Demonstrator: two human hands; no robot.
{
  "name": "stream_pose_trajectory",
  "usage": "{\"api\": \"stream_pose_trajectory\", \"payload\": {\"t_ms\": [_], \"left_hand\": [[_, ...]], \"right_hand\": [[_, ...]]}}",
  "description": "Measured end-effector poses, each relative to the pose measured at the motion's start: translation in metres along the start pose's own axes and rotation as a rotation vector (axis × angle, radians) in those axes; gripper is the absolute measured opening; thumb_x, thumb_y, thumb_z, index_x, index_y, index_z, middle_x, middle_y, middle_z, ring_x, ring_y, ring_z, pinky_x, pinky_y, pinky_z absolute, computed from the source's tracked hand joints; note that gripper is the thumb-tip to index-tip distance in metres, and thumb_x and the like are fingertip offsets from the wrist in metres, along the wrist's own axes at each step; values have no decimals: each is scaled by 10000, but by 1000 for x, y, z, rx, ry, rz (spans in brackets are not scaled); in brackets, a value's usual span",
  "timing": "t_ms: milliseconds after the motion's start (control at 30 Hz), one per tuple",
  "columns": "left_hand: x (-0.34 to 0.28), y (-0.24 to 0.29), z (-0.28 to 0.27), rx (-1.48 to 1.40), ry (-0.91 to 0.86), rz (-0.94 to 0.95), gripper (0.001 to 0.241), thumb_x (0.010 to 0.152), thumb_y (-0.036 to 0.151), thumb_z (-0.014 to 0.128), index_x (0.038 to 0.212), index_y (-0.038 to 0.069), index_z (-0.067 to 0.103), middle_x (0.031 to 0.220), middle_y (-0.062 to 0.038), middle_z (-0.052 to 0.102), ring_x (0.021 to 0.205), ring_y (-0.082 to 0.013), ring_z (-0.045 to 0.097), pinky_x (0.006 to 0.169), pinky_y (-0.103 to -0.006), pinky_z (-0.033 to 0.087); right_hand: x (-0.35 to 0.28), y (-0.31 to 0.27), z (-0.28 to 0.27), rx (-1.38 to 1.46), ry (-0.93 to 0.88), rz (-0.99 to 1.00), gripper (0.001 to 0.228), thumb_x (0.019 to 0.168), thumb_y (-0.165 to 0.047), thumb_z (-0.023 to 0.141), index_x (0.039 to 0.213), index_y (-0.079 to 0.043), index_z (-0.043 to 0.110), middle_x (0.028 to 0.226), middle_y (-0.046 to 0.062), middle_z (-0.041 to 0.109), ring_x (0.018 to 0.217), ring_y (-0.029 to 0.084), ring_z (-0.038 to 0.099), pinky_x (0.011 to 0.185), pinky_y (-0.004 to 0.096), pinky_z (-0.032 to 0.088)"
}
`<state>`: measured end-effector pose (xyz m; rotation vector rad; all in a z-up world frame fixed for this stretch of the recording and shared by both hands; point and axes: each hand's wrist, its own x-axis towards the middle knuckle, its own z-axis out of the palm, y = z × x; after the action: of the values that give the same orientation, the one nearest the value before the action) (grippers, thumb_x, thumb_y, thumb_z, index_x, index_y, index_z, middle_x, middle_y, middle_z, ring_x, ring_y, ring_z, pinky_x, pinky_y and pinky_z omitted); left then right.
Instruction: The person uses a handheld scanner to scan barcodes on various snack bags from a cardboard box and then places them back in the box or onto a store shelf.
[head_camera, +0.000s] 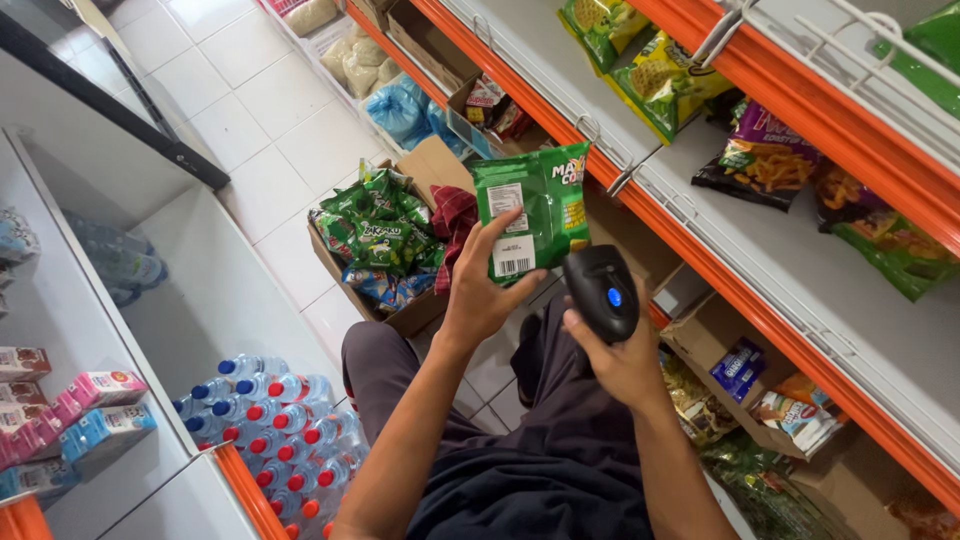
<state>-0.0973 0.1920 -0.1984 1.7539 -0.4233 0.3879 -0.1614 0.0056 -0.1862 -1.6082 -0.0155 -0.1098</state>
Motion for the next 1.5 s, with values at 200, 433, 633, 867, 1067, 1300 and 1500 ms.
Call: {"api": "stream_pose_trajectory", "payload": {"t_ms": [200, 433, 633, 867, 1067, 1300, 1500], "left_hand": [[7, -7, 9, 62, 12, 14, 827, 765, 77, 883, 1497, 107, 499, 1361, -169, 570, 1217, -307, 636, 1026, -386, 549], [11, -5, 22, 33, -19, 41, 743, 853, 100, 863, 1503, 107, 504, 1388, -179, 553, 1248, -338, 633, 1029, -392, 557], [8, -12, 23, 23, -48, 85, 666, 816, 24, 806, 1431, 80, 558, 1340, -197, 585, 1187, -318, 653, 1006, -375, 534], [-19, -39, 25, -489, -83, -183, 447, 991, 19, 686, 1423, -1, 575, 1292, -111, 676, 1152, -146, 645, 989, -285, 536], [-10, -5, 38, -565, -280, -212, 484, 969, 94, 711, 1419, -2, 563, 1300, -100, 684, 1184, -172, 653, 1003, -320, 537], [17, 53, 62, -383, -337, 24, 763, 838, 267, 811, 1463, -17, 478, 1385, -127, 575, 1263, -228, 576, 1027, -365, 498], [52, 61, 80, -651, -376, -158, 683, 869, 194, 805, 1408, -6, 435, 1248, -99, 646, 1152, -175, 616, 1007, -336, 505]], "right_hand": [[-11, -9, 7, -204, -82, -6, 419, 847, -145, 762, 1211, 0, 615, 845, 55, 690, 665, 120, 658, 648, 288, 549], [-12, 4, 5, -166, -169, 109, 306, 864, -204, 753, 1090, -19, 663, 757, 19, 709, 603, 110, 676, 576, 279, 553], [-7, 16, -12, -182, -75, -223, 379, 904, -134, 777, 1213, 30, 631, 986, 49, 695, 860, 121, 653, 762, 271, 531], [18, 32, -53, 63, 238, 26, 375, 919, -77, 770, 1260, 24, 652, 1110, 96, 706, 996, 176, 671, 902, 326, 541], [17, 35, -55, 291, 230, -66, 593, 805, 7, 782, 1360, -21, 574, 1249, 49, 670, 1129, 144, 651, 987, 329, 536], [-8, 10, -61, -132, 314, -293, 467, 842, -60, 821, 1263, -1, 625, 1122, 49, 680, 1012, 134, 656, 881, 304, 550], [-13, -39, -102, 250, 183, -296, 712, 874, -109, 806, 1499, -152, 465, 1027, 41, 693, 931, 117, 668, 856, 280, 547]]}}
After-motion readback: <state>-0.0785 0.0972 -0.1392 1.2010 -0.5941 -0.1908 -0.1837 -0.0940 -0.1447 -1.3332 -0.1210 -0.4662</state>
